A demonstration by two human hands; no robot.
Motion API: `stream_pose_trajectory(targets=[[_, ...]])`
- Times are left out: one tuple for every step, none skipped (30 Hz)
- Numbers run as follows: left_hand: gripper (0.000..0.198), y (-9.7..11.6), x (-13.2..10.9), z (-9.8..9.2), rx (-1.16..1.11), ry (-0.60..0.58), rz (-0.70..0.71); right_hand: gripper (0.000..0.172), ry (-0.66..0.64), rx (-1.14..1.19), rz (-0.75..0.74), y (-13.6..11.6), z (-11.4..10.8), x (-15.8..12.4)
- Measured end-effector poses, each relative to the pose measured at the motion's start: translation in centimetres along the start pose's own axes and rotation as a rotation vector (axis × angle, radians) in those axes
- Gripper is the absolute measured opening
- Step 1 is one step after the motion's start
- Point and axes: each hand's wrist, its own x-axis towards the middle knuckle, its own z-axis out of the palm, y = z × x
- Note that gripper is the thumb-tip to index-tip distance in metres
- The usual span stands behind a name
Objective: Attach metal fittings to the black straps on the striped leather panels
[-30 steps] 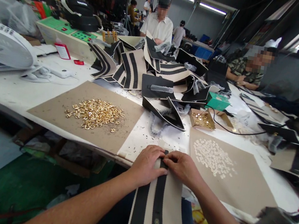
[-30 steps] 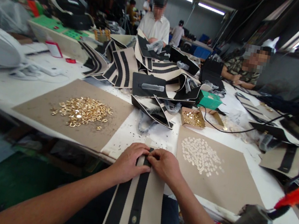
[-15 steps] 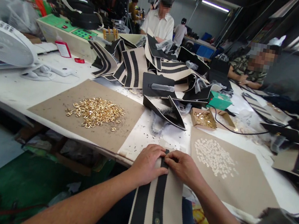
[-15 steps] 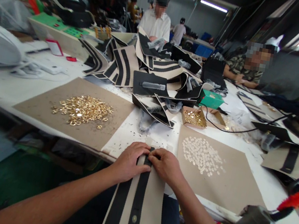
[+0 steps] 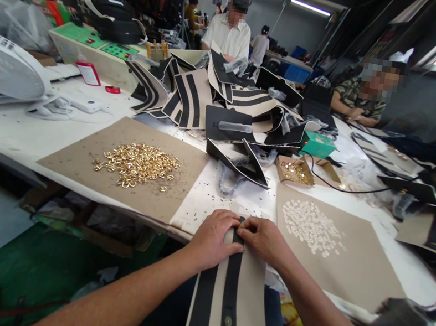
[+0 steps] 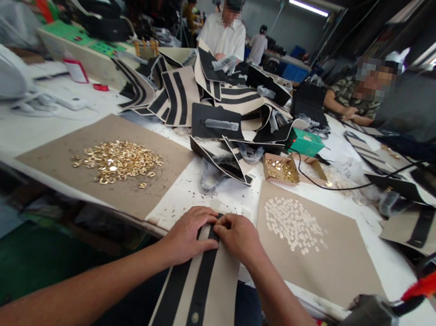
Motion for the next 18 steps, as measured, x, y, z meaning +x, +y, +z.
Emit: stream_pose_trajectory(targets=[[0.048, 0.0, 0.0, 0.0, 0.002, -0.003, -0.002, 0.013, 0.008, -0.009, 0.009, 0.0, 0.0, 0.1], [0.048, 0.0, 0.0, 0.0, 0.003, -0.005, -0.003, 0.012, 0.01, -0.015, 0.017, 0.0, 0.0, 0.2], [0.049, 0.0, 0.0, -0.1, 0.003, -0.009, -0.003, 0.012, 0.01, -0.02, 0.023, 0.0, -0.1, 0.3], [0.049, 0.0, 0.0, -0.1, 0.002, -0.011, -0.002, 0.012, 0.003, -0.024, 0.024, 0.1, -0.1, 0.4], [0.049, 0.0, 0.0, -0.1, 0.001, -0.011, 0.0, 0.012, -0.007, -0.027, 0.021, 0.1, -0.1, 0.5], [0.049, 0.0, 0.1, -0.1, 0.001, -0.009, 0.001, 0.012, -0.014, -0.031, 0.02, 0.1, -0.1, 0.5], [0.05, 0.0, 0.1, -0.1, 0.002, -0.007, 0.002, 0.012, -0.015, -0.035, 0.017, 0.0, -0.1, 0.5], [0.05, -0.1, 0.1, -0.1, 0.005, -0.003, 0.001, 0.013, -0.013, -0.038, 0.009, 0.0, -0.1, 0.5], [0.05, -0.1, 0.1, 0.0, 0.008, 0.001, 0.001, 0.016, -0.007, -0.036, -0.008, -0.1, -0.1, 0.3], [0.051, -0.1, 0.1, 0.0, 0.011, 0.007, 0.002, 0.02, 0.006, -0.024, -0.038, -0.2, -0.1, 0.0], [0.051, -0.1, 0.1, 0.0, 0.012, 0.011, 0.004, 0.024, 0.033, 0.005, -0.074, -0.4, -0.2, -0.5], [0.051, -0.1, 0.2, 0.0, 0.014, 0.013, 0.006, 0.026, 0.076, 0.052, -0.107, -0.4, -0.2, -1.3], [0.05, -0.1, 0.2, 0.0, 0.015, 0.015, 0.008, 0.028, 0.14, 0.111, -0.126, -0.4, -0.3, -2.2], [0.049, -0.1, 0.3, -0.1, 0.018, 0.013, 0.011, 0.029, 0.216, 0.175, -0.122, -0.2, -0.4, -3.5], [0.048, 0.0, 0.3, -0.1, 0.021, 0.009, 0.015, 0.031, 0.308, 0.232, -0.1, 0.1, -0.6, -5.0], [0.045, 0.0, 0.4, -0.1, 0.027, 0.005, 0.02, 0.033, 0.409, 0.274, -0.066, 0.7, -0.8, -6.6], [0.043, 0.0, 0.5, -0.1, 0.033, 0.002, 0.025, 0.035, 0.516, 0.3, -0.028, 1.4, -1.0, -8.4], [0.04, 0.0, 0.6, -0.1, 0.04, 0.0, 0.031, 0.037, 0.625, 0.313, 0.011, 2.4, -1.3, -10.3]])
